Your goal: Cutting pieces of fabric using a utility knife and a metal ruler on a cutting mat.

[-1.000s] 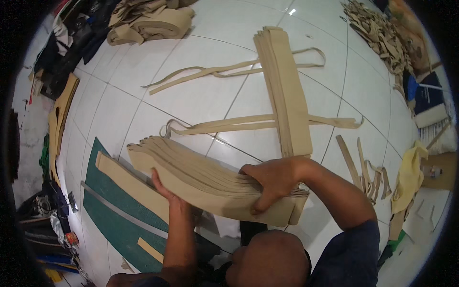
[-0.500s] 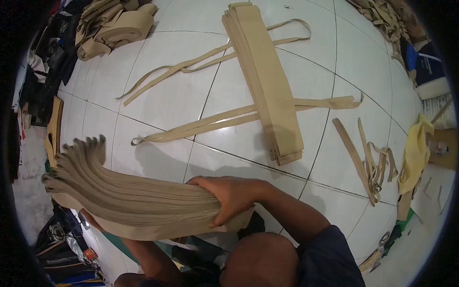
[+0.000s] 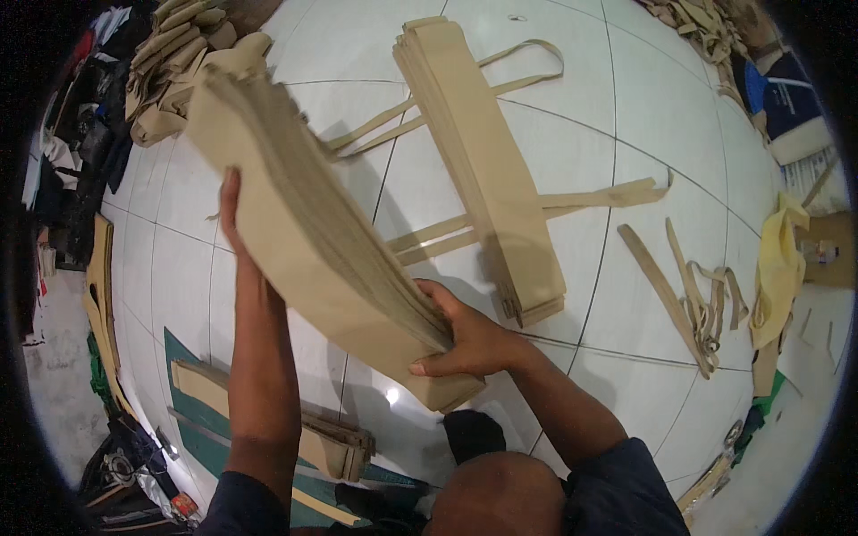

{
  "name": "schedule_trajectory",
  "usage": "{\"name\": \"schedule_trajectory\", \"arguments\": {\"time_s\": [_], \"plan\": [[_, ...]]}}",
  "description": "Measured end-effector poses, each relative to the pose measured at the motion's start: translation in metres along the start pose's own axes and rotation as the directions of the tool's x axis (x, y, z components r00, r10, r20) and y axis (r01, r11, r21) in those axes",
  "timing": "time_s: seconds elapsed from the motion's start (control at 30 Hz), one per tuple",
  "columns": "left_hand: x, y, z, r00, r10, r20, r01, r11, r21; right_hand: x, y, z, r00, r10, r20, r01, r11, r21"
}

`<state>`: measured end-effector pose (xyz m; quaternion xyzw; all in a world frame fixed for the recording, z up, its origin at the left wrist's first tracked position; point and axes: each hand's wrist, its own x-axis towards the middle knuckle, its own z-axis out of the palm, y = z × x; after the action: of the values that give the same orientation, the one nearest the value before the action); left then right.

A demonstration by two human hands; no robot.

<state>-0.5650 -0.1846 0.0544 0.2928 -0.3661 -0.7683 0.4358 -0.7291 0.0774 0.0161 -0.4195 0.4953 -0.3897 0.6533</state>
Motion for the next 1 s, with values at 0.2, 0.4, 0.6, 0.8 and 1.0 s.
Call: {"name": "schedule_trajectory", "arguments": {"time_s": [0.2, 0.4, 0.6, 0.8, 1.0], "plan": [[0.052, -0.024, 0.064, 0.980, -0.058, 0.189, 0.048, 0.997, 0.061, -0.015, -0.007, -0.024, 0.984, 0.002, -0.177, 0.005, 0.999, 0.041], [0.117, -0.111, 0.044, 0.924, -0.074, -0.374, 0.345, 0.579, 0.739, -0.036, -0.031, 0.000, 0.728, -0.176, -0.663, 0.152, 0.984, -0.094], [0.126, -0.133, 0.036, 0.928, -0.342, -0.149, 0.356, 0.692, 0.629, -0.038, -0.028, -0.003, 0.689, -0.251, -0.680, -0.124, 0.884, -0.451], [0.108, -0.111, 0.032, 0.974, 0.043, -0.224, 0.175, 0.489, 0.855, -0.026, -0.014, 0.013, 0.643, -0.451, -0.619, -0.099, 0.752, -0.651], [-0.016, -0.025, -0.053, 0.943, 0.249, -0.221, 0.055, 0.539, 0.841, -0.012, -0.024, 0.065, 0.657, -0.647, -0.387, -0.031, 0.490, -0.871]]}}
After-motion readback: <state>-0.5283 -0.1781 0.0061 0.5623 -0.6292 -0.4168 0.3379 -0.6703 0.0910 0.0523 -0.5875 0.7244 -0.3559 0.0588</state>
